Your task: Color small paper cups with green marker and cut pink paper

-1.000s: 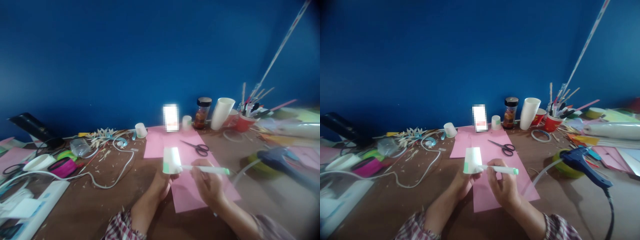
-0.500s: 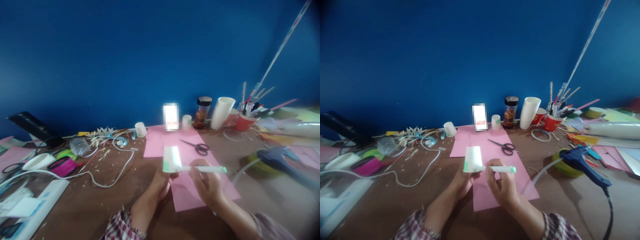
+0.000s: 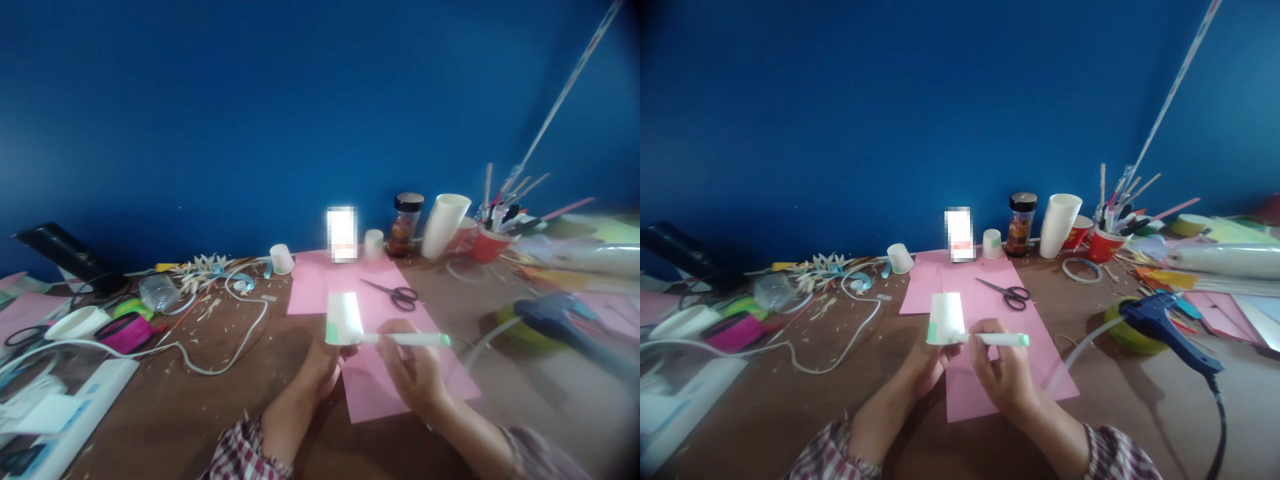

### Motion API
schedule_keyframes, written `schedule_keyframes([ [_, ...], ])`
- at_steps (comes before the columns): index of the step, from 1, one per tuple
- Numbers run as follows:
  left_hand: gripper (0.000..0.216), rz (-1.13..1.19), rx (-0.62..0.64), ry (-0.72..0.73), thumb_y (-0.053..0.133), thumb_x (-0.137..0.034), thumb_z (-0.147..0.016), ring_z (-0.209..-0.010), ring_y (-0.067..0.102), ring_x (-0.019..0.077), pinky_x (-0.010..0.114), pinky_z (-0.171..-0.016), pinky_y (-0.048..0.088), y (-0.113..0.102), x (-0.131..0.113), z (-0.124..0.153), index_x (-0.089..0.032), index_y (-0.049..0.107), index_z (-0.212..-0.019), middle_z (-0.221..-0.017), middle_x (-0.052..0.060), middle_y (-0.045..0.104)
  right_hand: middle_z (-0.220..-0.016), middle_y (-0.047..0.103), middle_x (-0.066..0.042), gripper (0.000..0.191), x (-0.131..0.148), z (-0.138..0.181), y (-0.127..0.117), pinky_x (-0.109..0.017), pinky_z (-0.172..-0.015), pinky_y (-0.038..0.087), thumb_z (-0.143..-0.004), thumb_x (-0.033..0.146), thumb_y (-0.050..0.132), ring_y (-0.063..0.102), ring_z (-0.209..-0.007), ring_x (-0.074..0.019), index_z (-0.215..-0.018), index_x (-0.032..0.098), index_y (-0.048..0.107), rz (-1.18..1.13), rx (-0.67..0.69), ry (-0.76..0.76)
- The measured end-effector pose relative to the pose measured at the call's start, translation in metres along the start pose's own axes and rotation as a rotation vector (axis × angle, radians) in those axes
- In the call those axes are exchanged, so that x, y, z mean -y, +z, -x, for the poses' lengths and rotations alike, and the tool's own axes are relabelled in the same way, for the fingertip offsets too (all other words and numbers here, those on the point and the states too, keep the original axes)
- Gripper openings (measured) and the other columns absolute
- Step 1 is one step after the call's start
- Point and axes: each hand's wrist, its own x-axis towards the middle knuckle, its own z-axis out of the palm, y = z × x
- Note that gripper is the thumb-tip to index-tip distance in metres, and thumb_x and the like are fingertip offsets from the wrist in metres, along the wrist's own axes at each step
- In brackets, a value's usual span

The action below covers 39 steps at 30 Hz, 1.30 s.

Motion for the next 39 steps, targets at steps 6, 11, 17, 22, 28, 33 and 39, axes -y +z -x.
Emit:
schedule_keyframes([
  [6, 0.027, 0.021, -0.020, -0.008, 0.080, -0.028, -0.058, -0.060, 0.049, 0.0098, 0.024, -0.059, 0.037, -0.0003, 0.0006, -0.0009, -0.015, 0.059, -0.069, -0.066, 0.000, 0.057, -0.072, 0.056, -0.001, 0.004, 0.0004, -0.0016, -0.0008, -0.022, -0.050, 0.045, -0.088, 0.018, 0.049, 0.055, -0.058, -0.0118, -0.088, 0.019, 0.052, 0.009, -0.023, -0.016],
  [11, 0.028, 0.021, -0.034, -0.008, 0.080, -0.031, -0.057, -0.060, 0.049, 0.0099, 0.025, -0.060, 0.038, -0.0024, 0.0035, -0.0024, -0.015, 0.060, -0.068, -0.065, 0.000, 0.057, -0.072, 0.057, -0.001, 0.004, -0.0035, 0.0002, -0.0002, -0.023, -0.052, 0.047, -0.088, 0.019, 0.049, 0.056, -0.058, -0.0126, -0.088, 0.019, 0.053, -0.026, -0.029, 0.006],
  [17, 0.028, 0.026, -0.009, 0.008, 0.079, -0.031, -0.058, -0.055, 0.045, 0.0079, 0.023, -0.055, 0.035, -0.0021, 0.0028, -0.0025, -0.015, 0.057, -0.064, -0.060, -0.002, 0.053, -0.068, 0.055, 0.000, 0.003, -0.0052, 0.0033, 0.0012, -0.022, -0.049, 0.042, -0.088, 0.019, 0.050, 0.051, -0.054, -0.0111, -0.087, 0.019, 0.053, 0.007, -0.025, 0.002],
  [22, 0.031, 0.041, -0.030, -0.002, 0.081, -0.032, -0.055, -0.058, 0.048, 0.0089, 0.023, -0.057, 0.037, 0.0001, 0.0011, -0.0009, -0.015, 0.058, -0.067, -0.064, -0.001, 0.056, -0.072, 0.058, -0.001, 0.003, -0.0053, 0.0037, 0.0019, -0.024, -0.054, 0.046, -0.088, 0.020, 0.050, 0.055, -0.059, -0.0126, -0.088, 0.019, 0.053, -0.003, -0.027, 0.003],
  [28, 0.028, 0.014, -0.017, 0.006, 0.080, -0.030, -0.056, -0.057, 0.048, 0.0093, 0.023, -0.057, 0.037, 0.0010, 0.0001, 0.0000, -0.015, 0.059, -0.065, -0.062, -0.001, 0.056, -0.069, 0.058, 0.000, 0.004, -0.0039, 0.0037, 0.0021, -0.023, -0.051, 0.045, -0.088, 0.020, 0.050, 0.056, -0.057, -0.0126, -0.087, 0.019, 0.054, 0.007, -0.027, 0.010],
  [33, 0.022, -0.005, 0.001, -0.005, 0.077, -0.028, -0.060, -0.062, 0.051, 0.0107, 0.024, -0.059, 0.038, -0.0024, 0.0024, -0.0030, -0.014, 0.062, -0.069, -0.068, 0.001, 0.059, -0.070, 0.058, 0.001, 0.005, -0.0025, 0.0026, -0.0001, -0.022, -0.053, 0.046, -0.087, 0.017, 0.051, 0.056, -0.057, -0.0115, -0.091, 0.020, 0.053, 0.015, -0.060, -0.028],
  [39, 0.019, -0.014, 0.048, -0.001, 0.076, -0.020, -0.059, -0.063, 0.050, 0.0099, 0.023, -0.060, 0.038, -0.0038, 0.0014, -0.0033, -0.015, 0.061, -0.068, -0.067, 0.000, 0.058, -0.074, 0.057, 0.000, 0.008, 0.0020, -0.0018, -0.0025, -0.024, -0.056, 0.048, -0.086, 0.015, 0.051, 0.056, -0.062, -0.0129, -0.092, 0.021, 0.052, 0.016, -0.056, -0.045],
])
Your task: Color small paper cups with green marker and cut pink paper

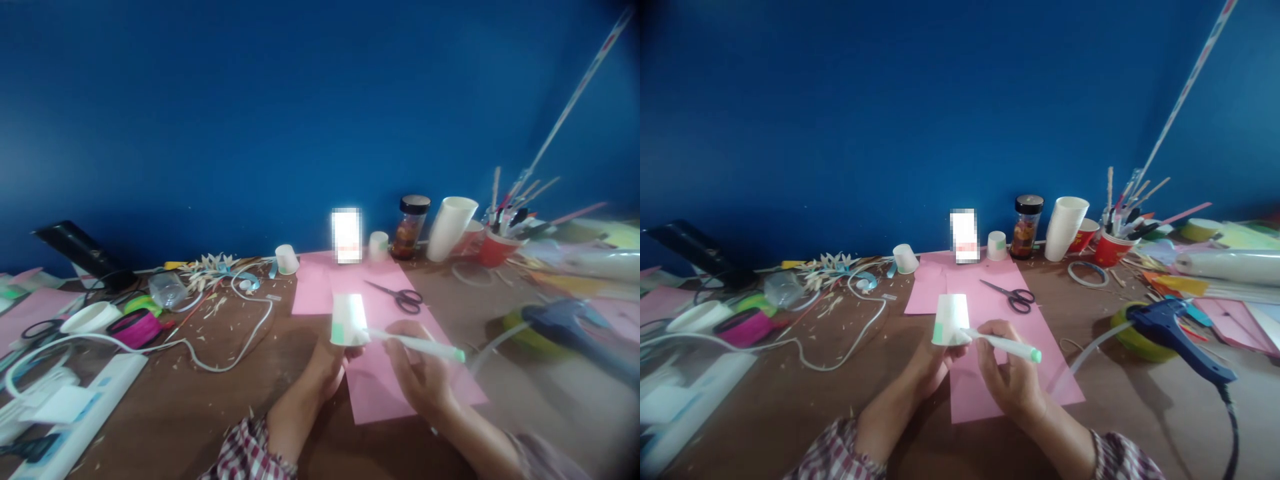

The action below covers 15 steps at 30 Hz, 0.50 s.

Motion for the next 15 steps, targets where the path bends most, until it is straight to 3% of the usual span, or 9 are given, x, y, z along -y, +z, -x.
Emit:
schedule_keyframes([
  [15, 0.027, -0.001, -0.032, -0.018, 0.076, -0.029, -0.062, -0.066, 0.050, 0.0103, 0.023, -0.061, 0.039, -0.0012, 0.0036, -0.0027, -0.014, 0.062, -0.079, -0.073, 0.001, 0.057, -0.073, 0.058, -0.001, 0.006, -0.0022, -0.0021, -0.0003, -0.024, -0.052, 0.048, -0.087, 0.018, 0.051, 0.058, -0.060, -0.0134, -0.093, 0.020, 0.054, 0.047, -0.089, -0.022],
])
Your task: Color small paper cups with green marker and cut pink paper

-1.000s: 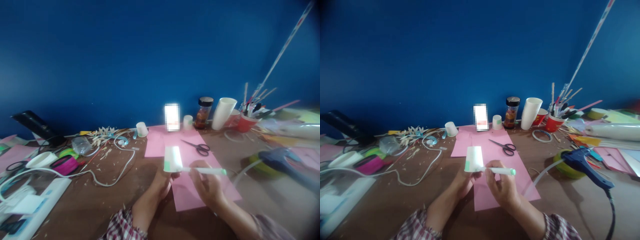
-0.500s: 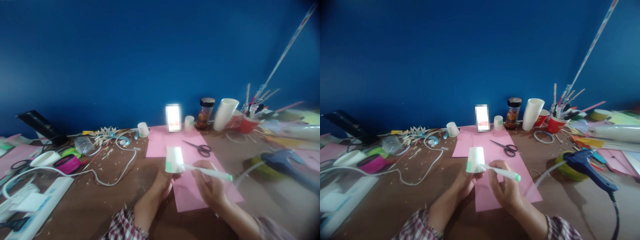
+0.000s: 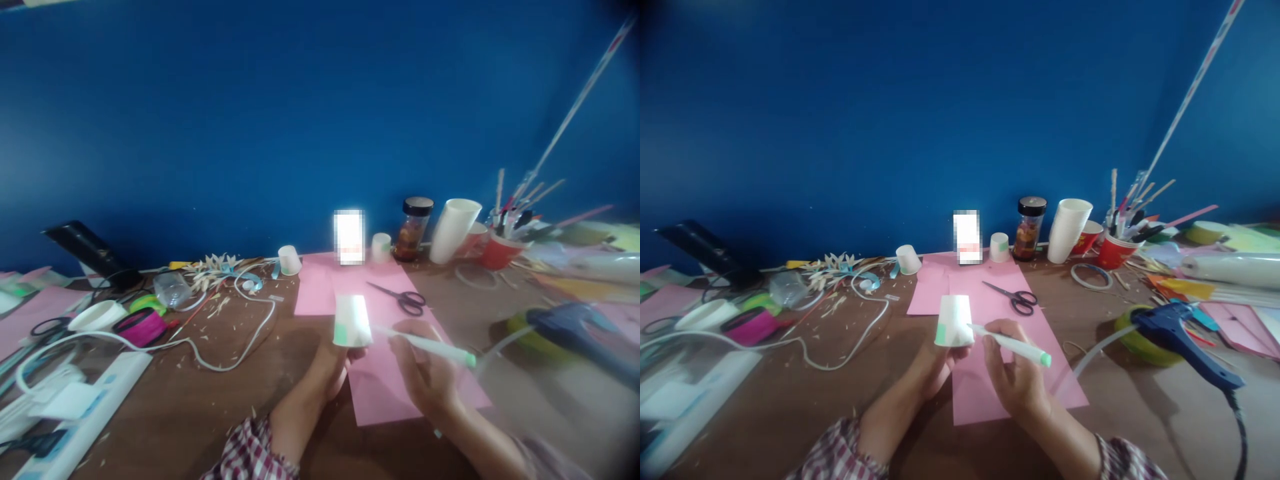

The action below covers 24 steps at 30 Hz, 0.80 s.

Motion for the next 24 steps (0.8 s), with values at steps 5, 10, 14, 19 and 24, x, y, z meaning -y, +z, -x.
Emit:
schedule_keyframes([
  [5, 0.030, 0.006, 0.022, 0.052, 0.078, -0.026, -0.061, -0.065, 0.050, 0.0100, 0.022, -0.060, 0.039, -0.004, 0.006, -0.003, -0.015, 0.062, -0.084, -0.074, 0.000, 0.057, -0.074, 0.059, -0.002, 0.005, -0.005, -0.003, 0.004, -0.024, -0.052, 0.049, -0.088, 0.020, 0.051, 0.060, -0.061, -0.0140, -0.092, 0.020, 0.055, -0.054, -0.094, 0.076],
  [10, 0.022, 0.031, 0.037, 0.122, 0.076, -0.020, -0.061, -0.063, 0.049, 0.0099, 0.022, -0.058, 0.037, -0.008, 0.010, -0.006, -0.015, 0.061, -0.075, -0.070, 0.000, 0.056, -0.081, 0.061, -0.004, 0.016, -0.013, -0.003, 0.009, -0.025, -0.052, 0.051, -0.090, 0.029, 0.050, 0.060, -0.064, -0.0145, -0.103, 0.020, 0.055, -0.144, -0.133, 0.244],
  [14, 0.020, 0.045, 0.012, 0.118, 0.075, -0.021, -0.062, -0.063, 0.050, 0.0102, 0.023, -0.058, 0.038, -0.007, 0.009, -0.006, -0.014, 0.061, -0.073, -0.069, 0.001, 0.057, -0.073, 0.059, -0.001, 0.012, -0.010, -0.003, 0.009, -0.022, -0.050, 0.049, -0.090, 0.028, 0.051, 0.058, -0.060, -0.0125, -0.096, 0.020, 0.057, -0.131, -0.111, 0.250],
  [19, 0.026, 0.046, -0.020, 0.078, 0.078, -0.018, -0.056, -0.065, 0.052, 0.0104, 0.023, -0.059, 0.039, -0.003, 0.005, -0.005, -0.015, 0.061, -0.075, -0.071, 0.000, 0.058, -0.071, 0.058, 0.000, 0.008, -0.006, 0.002, 0.008, -0.021, -0.049, 0.048, -0.089, 0.026, 0.051, 0.057, -0.057, -0.0113, -0.091, 0.020, 0.056, -0.153, -0.055, 0.235],
  [24, 0.026, 0.073, -0.053, 0.057, 0.078, -0.016, -0.055, -0.063, 0.052, 0.0096, 0.022, -0.058, 0.040, -0.002, 0.004, -0.005, -0.015, 0.060, -0.074, -0.069, -0.001, 0.058, -0.072, 0.058, 0.000, 0.006, -0.004, 0.005, 0.006, -0.021, -0.050, 0.047, -0.088, 0.023, 0.051, 0.057, -0.059, -0.0119, -0.090, 0.020, 0.056, -0.085, -0.004, 0.172],
])
